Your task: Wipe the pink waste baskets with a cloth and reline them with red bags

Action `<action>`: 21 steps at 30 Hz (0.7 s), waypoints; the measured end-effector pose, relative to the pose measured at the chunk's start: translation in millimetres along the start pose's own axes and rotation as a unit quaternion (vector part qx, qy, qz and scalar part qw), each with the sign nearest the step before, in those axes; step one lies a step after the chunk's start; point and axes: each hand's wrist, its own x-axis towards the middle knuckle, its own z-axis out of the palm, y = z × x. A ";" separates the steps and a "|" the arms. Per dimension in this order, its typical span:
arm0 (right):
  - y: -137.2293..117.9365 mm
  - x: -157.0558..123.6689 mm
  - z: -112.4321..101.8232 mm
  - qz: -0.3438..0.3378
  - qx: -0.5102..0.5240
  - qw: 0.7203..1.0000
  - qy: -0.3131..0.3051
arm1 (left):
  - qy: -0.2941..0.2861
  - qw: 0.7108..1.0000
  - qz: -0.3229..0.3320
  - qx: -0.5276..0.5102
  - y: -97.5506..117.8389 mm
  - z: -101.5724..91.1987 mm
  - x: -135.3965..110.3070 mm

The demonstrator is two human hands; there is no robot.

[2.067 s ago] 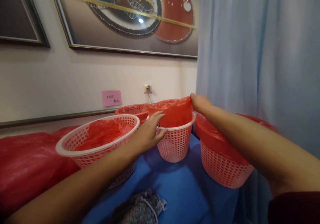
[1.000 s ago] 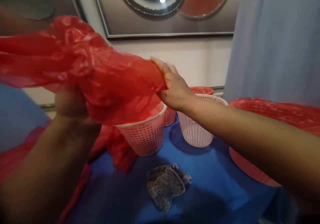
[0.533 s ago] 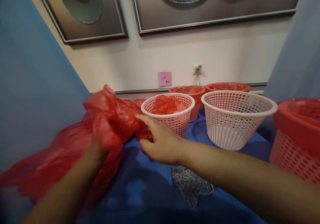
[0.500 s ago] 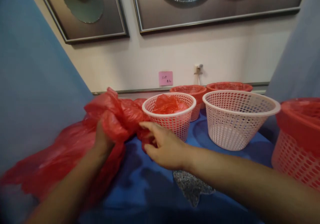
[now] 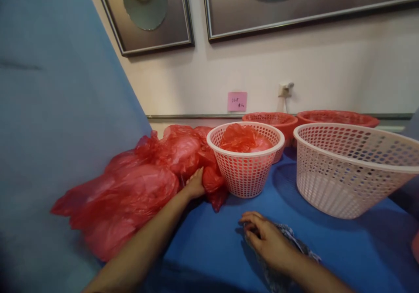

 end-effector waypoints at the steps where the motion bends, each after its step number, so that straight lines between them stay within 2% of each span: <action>1: -0.5 -1.3 -1.0 0.003 0.006 1.000 0.004 | -0.006 1.000 -0.006 0.004 -0.4 -8.5 -8.1; 4: 0.0 -4.2 -1.1 0.019 0.027 0.999 0.012 | 0.006 1.000 -0.005 0.021 -4.8 -46.0 -47.6; 6: 3.9 -5.9 0.9 0.028 0.037 0.999 0.014 | 0.086 0.994 0.025 0.058 -15.9 -76.8 -79.5; 8: 9.7 -7.4 3.4 0.032 0.038 0.999 0.015 | 0.160 0.979 -0.037 0.122 -36.1 -105.2 -107.5; 10: 15.4 -8.7 5.6 0.036 0.035 0.999 0.013 | 0.187 0.956 -0.148 0.171 -62.6 -124.6 -127.7; 12: 19.6 -9.8 7.0 0.039 0.032 0.999 0.009 | 0.161 0.940 -0.240 0.179 -89.6 -131.8 -140.2; 14: 21.8 -10.6 7.5 0.038 0.032 0.999 0.007 | 0.120 0.941 -0.278 0.150 -111.9 -129.5 -147.1; 16: 22.5 -11.5 7.3 0.040 0.033 0.999 0.009 | 0.101 0.950 -0.273 0.116 -127.4 -124.0 -149.9; 18: 22.8 -12.3 6.8 0.044 0.033 0.998 0.012 | 0.106 0.955 -0.258 0.100 -137.8 -121.5 -149.7; 21: 25.6 -13.5 6.1 0.042 0.033 0.998 0.016 | 0.084 0.952 -0.267 0.128 -150.3 -127.6 -146.7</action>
